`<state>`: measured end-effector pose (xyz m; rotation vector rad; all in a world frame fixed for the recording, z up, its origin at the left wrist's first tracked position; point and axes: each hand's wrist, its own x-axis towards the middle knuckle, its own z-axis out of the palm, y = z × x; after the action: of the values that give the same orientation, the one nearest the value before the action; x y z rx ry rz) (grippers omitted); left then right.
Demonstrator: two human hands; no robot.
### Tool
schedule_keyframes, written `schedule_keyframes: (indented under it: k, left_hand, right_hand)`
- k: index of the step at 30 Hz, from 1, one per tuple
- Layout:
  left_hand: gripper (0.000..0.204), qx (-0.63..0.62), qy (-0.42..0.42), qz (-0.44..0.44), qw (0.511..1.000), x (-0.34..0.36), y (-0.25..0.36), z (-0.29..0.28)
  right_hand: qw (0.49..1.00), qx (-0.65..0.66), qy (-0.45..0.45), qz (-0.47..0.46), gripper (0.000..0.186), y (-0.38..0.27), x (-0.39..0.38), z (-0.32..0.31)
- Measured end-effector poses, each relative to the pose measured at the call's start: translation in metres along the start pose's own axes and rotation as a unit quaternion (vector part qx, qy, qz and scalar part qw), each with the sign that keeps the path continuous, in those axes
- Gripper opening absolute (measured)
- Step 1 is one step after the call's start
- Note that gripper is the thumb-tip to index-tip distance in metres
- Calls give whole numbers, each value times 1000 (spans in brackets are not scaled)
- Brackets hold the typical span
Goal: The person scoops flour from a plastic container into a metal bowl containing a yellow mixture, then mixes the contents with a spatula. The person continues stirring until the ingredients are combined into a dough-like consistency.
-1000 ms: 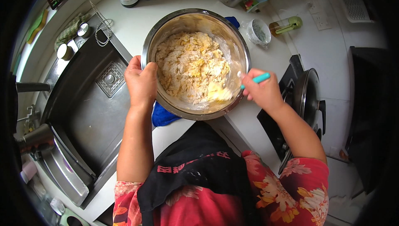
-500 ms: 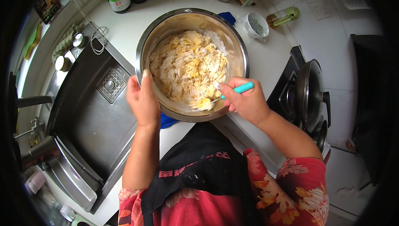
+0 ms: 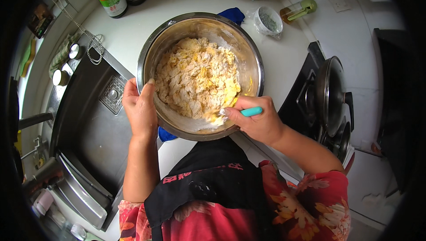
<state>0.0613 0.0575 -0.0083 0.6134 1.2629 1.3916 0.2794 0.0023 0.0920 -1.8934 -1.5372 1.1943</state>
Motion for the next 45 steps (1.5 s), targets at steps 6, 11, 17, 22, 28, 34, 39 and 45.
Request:
schedule_keyframes:
  k: [6,11,17,22,28,34,39,45]
  left_hand:
    - [6,3,7,-2,1000,-5,2,0]
    - [6,-25,14,4,1000,-9,-1,1]
    - [7,-38,19,4,999,-11,-4,2]
    - [7,-35,15,12,999,-11,-5,0]
    - [6,-48,19,18,998,-13,-6,0]
    - [6,-57,19,12,998,-13,-6,2]
    - [7,-33,14,22,999,-14,-7,2]
    - [6,-36,6,30,999,-44,-12,-5]
  right_hand:
    - [998,-32,9,-55,25,13,-7,5]
    - [963,-199,97,-154,24,6,13,-32]
    - [986,-65,-29,-150,24,-8,-4,9]
    - [998,41,3,-43,25,-15,-12,15]
    - [971,-213,61,-84,22,-13,6,-34]
    - [988,-125,-23,-90,22,-21,-9,-6]
    - [995,-95,-12,10,23,-19,-2,-19]
    - [974,-177,86,-109,14,-20,12,-40]
